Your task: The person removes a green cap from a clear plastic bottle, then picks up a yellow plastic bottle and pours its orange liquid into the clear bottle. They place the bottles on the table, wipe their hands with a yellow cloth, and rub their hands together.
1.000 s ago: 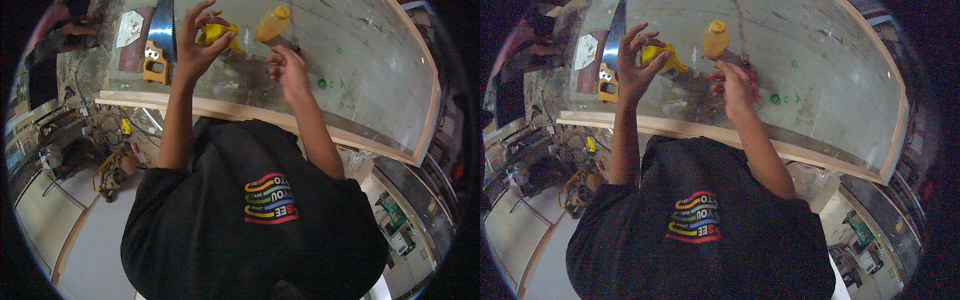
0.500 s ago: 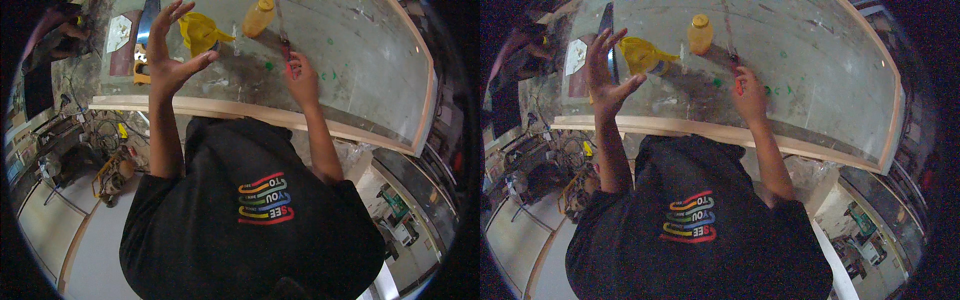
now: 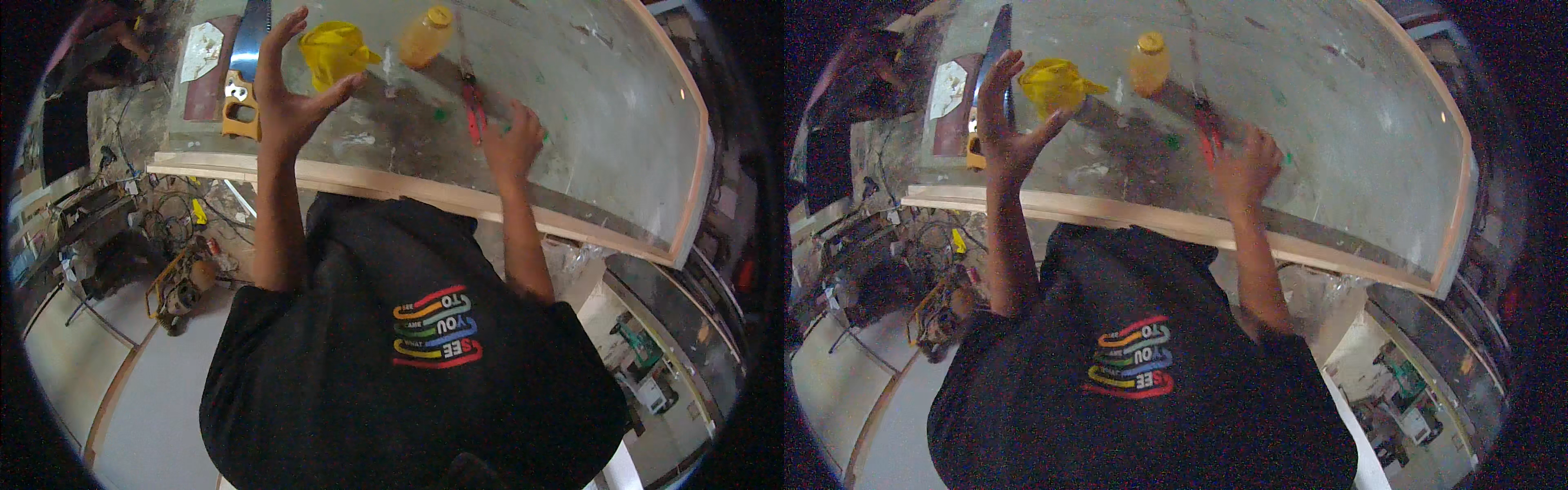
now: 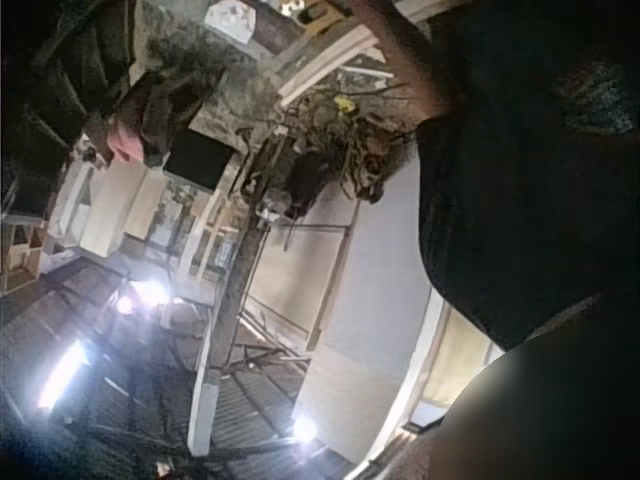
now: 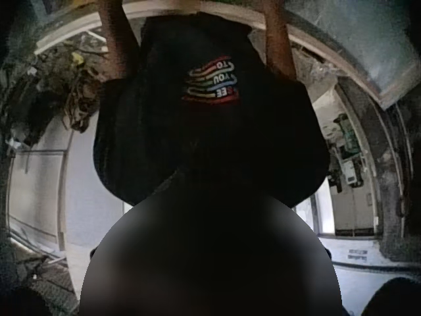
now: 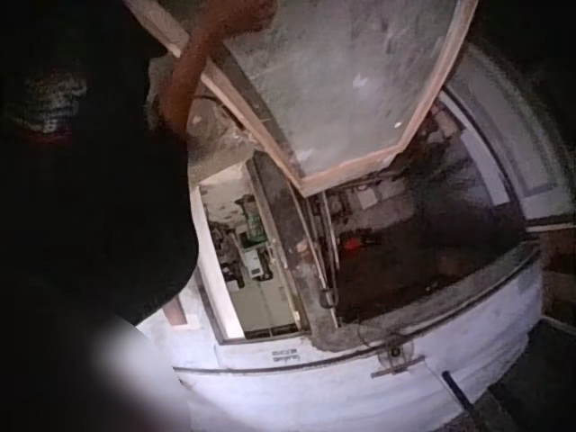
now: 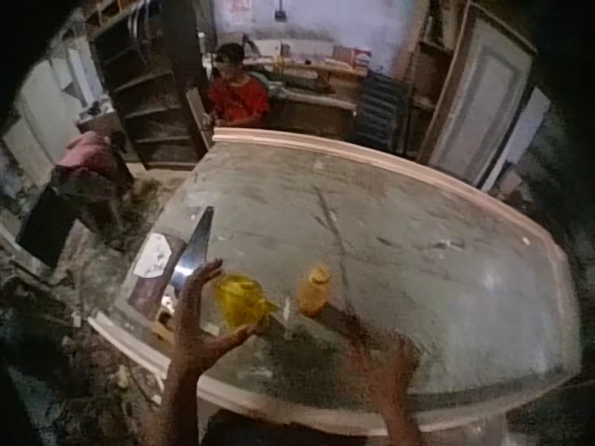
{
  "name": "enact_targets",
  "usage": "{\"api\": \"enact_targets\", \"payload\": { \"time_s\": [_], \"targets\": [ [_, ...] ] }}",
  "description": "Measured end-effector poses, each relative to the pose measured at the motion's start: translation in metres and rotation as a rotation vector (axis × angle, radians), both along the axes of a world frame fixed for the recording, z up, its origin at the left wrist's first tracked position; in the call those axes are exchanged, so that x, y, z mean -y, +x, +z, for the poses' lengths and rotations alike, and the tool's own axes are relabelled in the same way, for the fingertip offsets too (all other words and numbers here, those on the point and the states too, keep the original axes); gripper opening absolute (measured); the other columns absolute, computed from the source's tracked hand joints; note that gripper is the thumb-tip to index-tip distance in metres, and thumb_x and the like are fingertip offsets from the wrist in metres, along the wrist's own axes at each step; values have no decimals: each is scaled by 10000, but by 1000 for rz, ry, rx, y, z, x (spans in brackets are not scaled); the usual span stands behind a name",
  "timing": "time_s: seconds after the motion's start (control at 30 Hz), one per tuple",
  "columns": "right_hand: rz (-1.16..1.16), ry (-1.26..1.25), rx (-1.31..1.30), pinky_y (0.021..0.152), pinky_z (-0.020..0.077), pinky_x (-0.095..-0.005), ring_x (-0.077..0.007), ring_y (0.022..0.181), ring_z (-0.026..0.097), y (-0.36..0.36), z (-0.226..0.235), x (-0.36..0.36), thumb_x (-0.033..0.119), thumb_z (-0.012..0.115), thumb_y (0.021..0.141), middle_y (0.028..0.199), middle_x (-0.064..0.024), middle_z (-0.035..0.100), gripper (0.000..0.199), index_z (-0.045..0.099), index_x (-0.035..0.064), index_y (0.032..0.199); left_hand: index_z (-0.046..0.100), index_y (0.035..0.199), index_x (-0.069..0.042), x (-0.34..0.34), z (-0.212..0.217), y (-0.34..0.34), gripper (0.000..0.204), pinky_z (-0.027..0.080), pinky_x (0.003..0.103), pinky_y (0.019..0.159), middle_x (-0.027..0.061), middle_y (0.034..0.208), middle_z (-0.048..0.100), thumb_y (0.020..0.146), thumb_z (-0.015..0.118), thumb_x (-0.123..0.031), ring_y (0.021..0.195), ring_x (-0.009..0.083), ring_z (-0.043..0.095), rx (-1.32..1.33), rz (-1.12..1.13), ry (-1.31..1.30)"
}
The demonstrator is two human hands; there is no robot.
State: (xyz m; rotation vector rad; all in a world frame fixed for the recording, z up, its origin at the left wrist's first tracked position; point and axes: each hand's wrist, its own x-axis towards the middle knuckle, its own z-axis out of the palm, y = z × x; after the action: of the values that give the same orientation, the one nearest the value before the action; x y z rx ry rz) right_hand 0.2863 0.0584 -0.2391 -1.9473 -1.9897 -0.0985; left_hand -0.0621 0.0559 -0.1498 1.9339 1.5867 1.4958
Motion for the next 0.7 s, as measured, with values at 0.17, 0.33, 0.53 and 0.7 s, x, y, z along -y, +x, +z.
{"api": "enact_targets", "payload": {
  "time_s": [0.17,0.33,0.53,0.7],
  "targets": [
    [69,-277,-153,1048,447,-482,-405,1200,563,40,-18,-2,95,711,813,1266,-190,615,546,592,78,1346,438,1453,-25,7,2,-17,935,432,457,1129,189,1439,544,684,952,-164,1303,308,559,81,23,176],
    [62,-286,-392,1028,499,-445,-323,1158,625,23,12,-11,96,722,877,1229,-166,652,500,583,61,1356,399,1464,-14,20,5,-39,909,400,482,1171,215,1491,490,721,919,-80,1355,352,515,86,71,168],
    [399,-264,-1470,865,611,-361,-189,1109,652,-62,115,-10,126,635,1015,1241,-130,651,365,566,-19,1343,469,1424,-6,27,2,-35,853,453,428,1100,174,1382,583,715,929,-124,1255,298,590,205,110,203],
    [641,-529,-1808,887,618,-388,-235,1065,687,-126,153,-20,151,559,1059,1250,-149,646,341,549,-9,1359,419,1465,-37,11,1,-9,783,427,436,1131,162,1268,669,808,845,-79,1250,261,612,-261,129,82]
  ]
}}
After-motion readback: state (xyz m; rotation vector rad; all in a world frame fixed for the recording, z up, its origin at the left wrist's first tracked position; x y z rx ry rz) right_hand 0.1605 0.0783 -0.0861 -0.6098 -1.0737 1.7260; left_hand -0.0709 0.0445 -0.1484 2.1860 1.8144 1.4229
